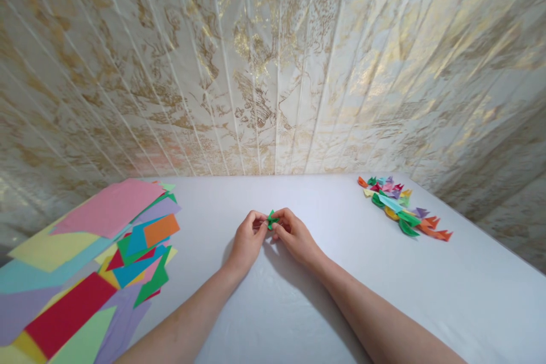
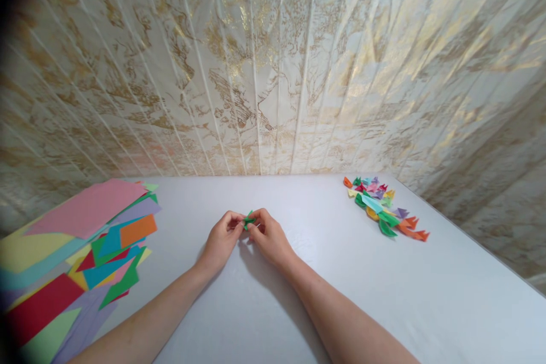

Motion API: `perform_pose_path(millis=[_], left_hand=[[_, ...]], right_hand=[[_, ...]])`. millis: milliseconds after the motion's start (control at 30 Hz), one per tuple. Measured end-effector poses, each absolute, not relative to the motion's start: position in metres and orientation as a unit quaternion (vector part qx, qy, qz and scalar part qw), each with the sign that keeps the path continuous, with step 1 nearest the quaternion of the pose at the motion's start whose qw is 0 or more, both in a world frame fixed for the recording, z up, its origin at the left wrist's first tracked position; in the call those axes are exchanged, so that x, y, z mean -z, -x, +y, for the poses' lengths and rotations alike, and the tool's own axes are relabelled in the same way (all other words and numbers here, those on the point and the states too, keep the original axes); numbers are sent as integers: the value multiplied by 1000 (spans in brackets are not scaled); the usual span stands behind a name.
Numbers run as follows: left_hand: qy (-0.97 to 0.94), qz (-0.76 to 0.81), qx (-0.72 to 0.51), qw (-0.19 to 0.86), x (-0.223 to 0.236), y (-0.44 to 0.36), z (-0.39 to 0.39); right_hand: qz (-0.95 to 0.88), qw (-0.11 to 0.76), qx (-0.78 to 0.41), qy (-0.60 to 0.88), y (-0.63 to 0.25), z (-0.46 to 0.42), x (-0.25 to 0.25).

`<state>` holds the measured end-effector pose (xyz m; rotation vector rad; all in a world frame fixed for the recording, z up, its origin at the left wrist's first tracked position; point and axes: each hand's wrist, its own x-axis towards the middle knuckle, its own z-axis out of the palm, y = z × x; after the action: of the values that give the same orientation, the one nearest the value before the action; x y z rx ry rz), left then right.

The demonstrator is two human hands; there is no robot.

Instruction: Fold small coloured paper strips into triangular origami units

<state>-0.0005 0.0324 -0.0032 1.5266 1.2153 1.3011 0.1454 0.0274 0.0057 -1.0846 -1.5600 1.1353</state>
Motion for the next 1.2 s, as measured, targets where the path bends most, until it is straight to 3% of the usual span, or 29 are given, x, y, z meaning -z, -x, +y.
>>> perform_pose_path(millis=[233, 533, 900, 1067, 1200], left_hand=[[-633, 486, -501, 334, -1, -3, 24], [-703, 510, -426, 254, 3, 0, 20], [-720, 521, -420, 182, -3, -2, 18], [-712, 522, -431, 184, -3, -3, 17], [-669, 519, -473, 243, -1, -3, 20]], right_hand=[[-623, 449, -422, 482, -145, 27, -5], [-709, 390, -325, 489, -146, 21, -8], [-700, 387, -318, 510, -141, 16, -13], [-683, 414, -341, 495, -139, 17, -14], [-685, 410, -359, 484, -139, 17, -13]])
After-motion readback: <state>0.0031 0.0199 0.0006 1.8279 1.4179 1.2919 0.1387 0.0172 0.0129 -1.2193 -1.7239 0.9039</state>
